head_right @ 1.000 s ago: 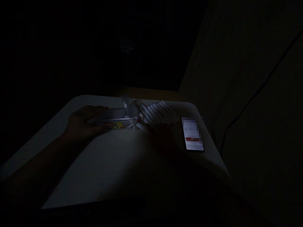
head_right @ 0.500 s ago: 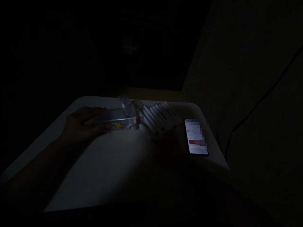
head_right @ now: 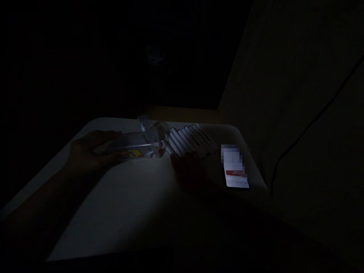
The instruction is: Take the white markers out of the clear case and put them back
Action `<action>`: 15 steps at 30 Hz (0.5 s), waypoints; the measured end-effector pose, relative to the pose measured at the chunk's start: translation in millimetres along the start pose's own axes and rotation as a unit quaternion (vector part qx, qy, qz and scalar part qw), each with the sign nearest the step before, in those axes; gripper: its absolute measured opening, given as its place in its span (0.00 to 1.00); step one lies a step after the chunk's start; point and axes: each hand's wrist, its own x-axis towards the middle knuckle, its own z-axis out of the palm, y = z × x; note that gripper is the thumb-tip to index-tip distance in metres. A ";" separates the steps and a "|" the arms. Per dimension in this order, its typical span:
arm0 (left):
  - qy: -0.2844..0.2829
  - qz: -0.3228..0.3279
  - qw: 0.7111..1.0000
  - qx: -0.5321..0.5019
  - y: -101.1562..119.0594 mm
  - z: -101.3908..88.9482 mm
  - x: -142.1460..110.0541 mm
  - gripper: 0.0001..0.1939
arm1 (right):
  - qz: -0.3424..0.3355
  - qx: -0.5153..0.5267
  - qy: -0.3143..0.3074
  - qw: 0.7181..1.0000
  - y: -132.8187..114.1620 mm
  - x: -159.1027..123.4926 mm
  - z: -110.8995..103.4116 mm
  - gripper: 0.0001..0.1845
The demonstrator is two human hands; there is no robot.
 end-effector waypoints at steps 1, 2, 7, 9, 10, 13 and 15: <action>0.000 0.005 1.000 0.000 -0.2 -0.2 0.0 0.30 | 0.000 0.001 0.001 1.000 -0.3 5.5 -0.8 0.22; 0.001 0.010 1.000 -0.002 -0.5 -0.5 0.0 0.30 | 0.001 0.001 0.002 1.000 -0.5 11.2 -1.2 0.20; -0.006 0.025 1.000 -0.009 -1.7 -1.9 0.7 0.30 | 0.011 0.000 0.011 1.000 0.9 34.0 -1.9 0.18; -0.012 0.030 0.999 -0.007 -1.2 -2.6 1.0 0.31 | 0.010 0.000 0.016 1.000 1.5 37.1 -3.7 0.18; -0.011 0.031 0.999 -0.008 -0.6 -3.0 1.1 0.30 | 0.008 0.001 0.019 1.000 1.6 37.9 -5.1 0.18; -0.008 0.033 0.999 -0.006 1.0 -3.8 1.1 0.30 | -0.008 0.008 0.026 1.000 0.7 41.2 -11.0 0.18; -0.009 0.041 0.999 -0.005 1.2 -4.0 1.1 0.30 | -0.028 0.017 0.028 0.999 -0.9 46.8 -14.6 0.18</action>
